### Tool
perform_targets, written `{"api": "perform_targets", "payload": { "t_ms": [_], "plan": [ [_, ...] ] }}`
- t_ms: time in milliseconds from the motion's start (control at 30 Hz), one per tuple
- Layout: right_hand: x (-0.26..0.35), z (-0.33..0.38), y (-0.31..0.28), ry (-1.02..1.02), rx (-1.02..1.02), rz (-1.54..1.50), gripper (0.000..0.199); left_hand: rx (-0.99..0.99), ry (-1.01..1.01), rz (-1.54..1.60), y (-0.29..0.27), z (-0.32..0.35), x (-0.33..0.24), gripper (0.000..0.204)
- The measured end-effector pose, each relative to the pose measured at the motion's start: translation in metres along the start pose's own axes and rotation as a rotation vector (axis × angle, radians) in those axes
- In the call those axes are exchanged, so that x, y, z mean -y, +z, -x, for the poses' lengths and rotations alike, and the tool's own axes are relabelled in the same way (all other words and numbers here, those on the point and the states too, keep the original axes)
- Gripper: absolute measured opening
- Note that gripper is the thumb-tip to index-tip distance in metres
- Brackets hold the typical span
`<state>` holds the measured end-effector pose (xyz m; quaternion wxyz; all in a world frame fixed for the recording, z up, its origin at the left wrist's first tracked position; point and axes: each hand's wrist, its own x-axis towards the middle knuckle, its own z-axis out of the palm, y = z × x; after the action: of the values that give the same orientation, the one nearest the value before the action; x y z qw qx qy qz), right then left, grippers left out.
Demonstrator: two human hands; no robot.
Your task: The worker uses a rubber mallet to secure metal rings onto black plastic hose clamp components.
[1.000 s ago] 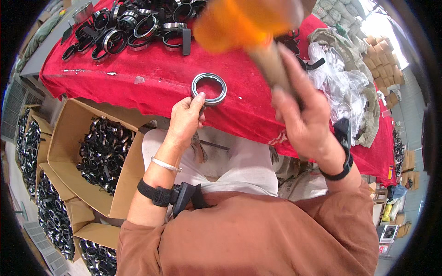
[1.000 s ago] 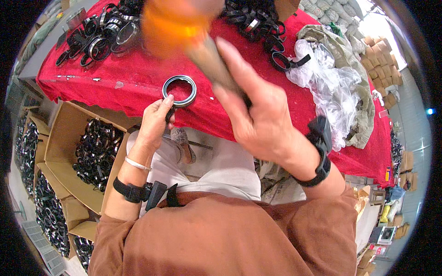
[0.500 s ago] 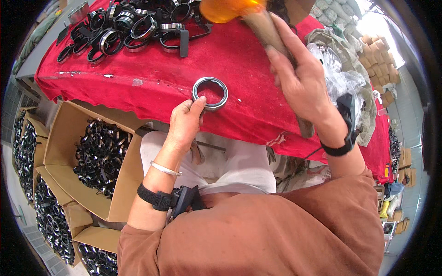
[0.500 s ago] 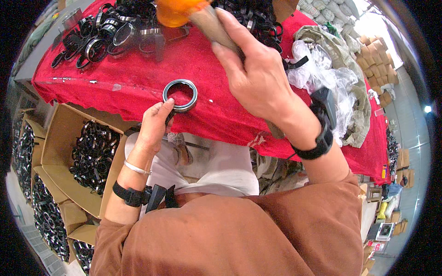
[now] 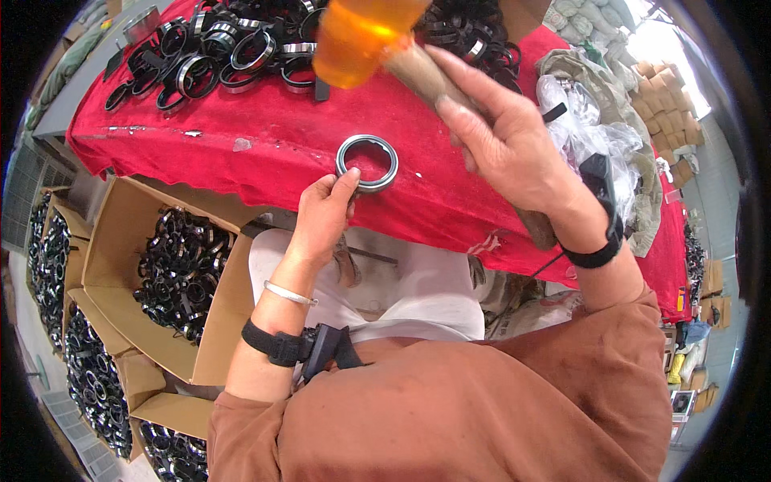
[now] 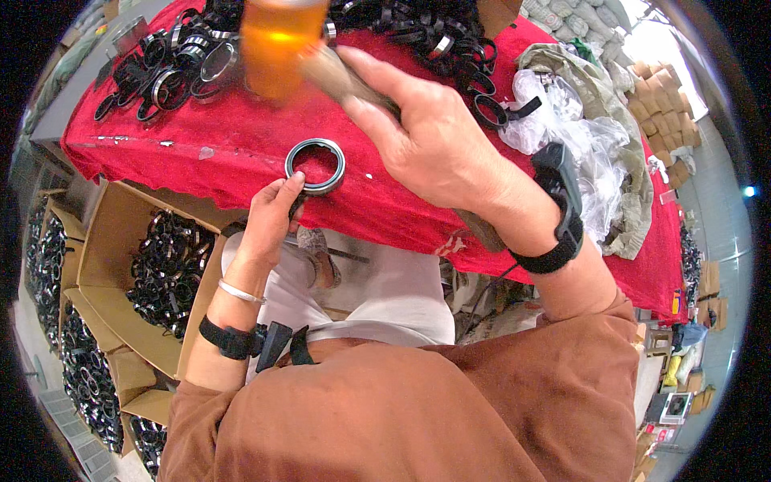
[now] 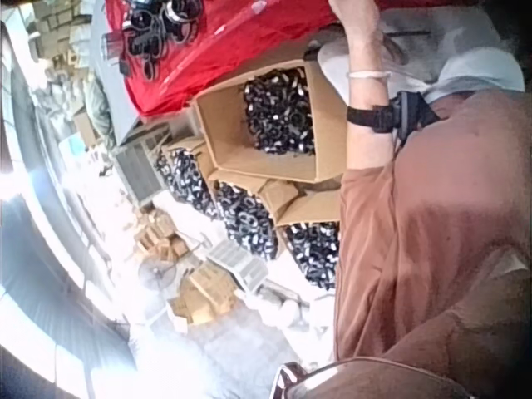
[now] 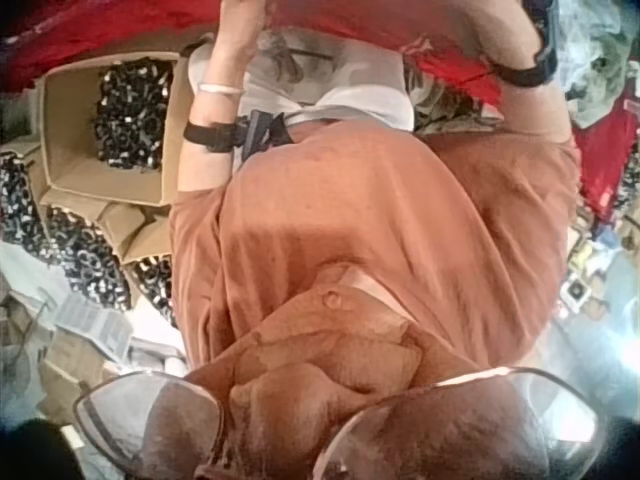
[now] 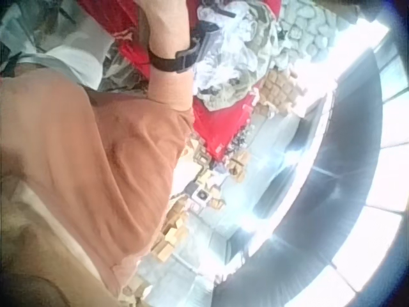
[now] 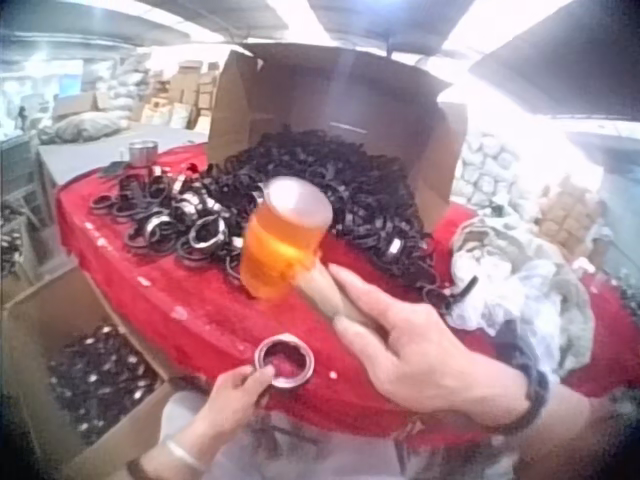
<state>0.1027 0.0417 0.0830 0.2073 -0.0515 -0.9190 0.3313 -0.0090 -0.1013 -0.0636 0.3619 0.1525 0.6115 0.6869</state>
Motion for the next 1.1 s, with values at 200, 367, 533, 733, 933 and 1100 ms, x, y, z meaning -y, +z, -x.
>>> {"api": "perform_targets", "payload": {
  "t_ms": [200,367,533,733,933,1100],
  "plan": [
    [-0.017,0.001,0.030,0.050,0.280,0.142,0.044,-0.030,-0.004,-0.010,0.004,0.004,-0.004,0.029],
    [-0.031,0.003,0.030,-0.089,0.188,0.198,0.044,-0.018,-0.037,0.042,0.005,0.003,-0.009,0.037],
    [0.002,-0.002,0.002,0.290,0.040,-0.146,0.041,-0.050,-0.057,0.086,0.004,-0.001,-0.004,0.040],
    [-0.054,0.028,0.036,0.305,-0.003,-0.018,0.044,-0.053,-0.051,0.151,0.010,-0.001,-0.006,0.039],
    [-0.052,0.017,0.025,0.257,0.072,0.028,0.046,-0.066,-0.075,0.178,0.009,-0.006,-0.004,0.039],
    [-0.003,0.031,0.003,0.255,-0.169,-0.176,0.045,-0.092,-0.065,0.193,0.005,-0.005,0.006,0.040]
  ]
}}
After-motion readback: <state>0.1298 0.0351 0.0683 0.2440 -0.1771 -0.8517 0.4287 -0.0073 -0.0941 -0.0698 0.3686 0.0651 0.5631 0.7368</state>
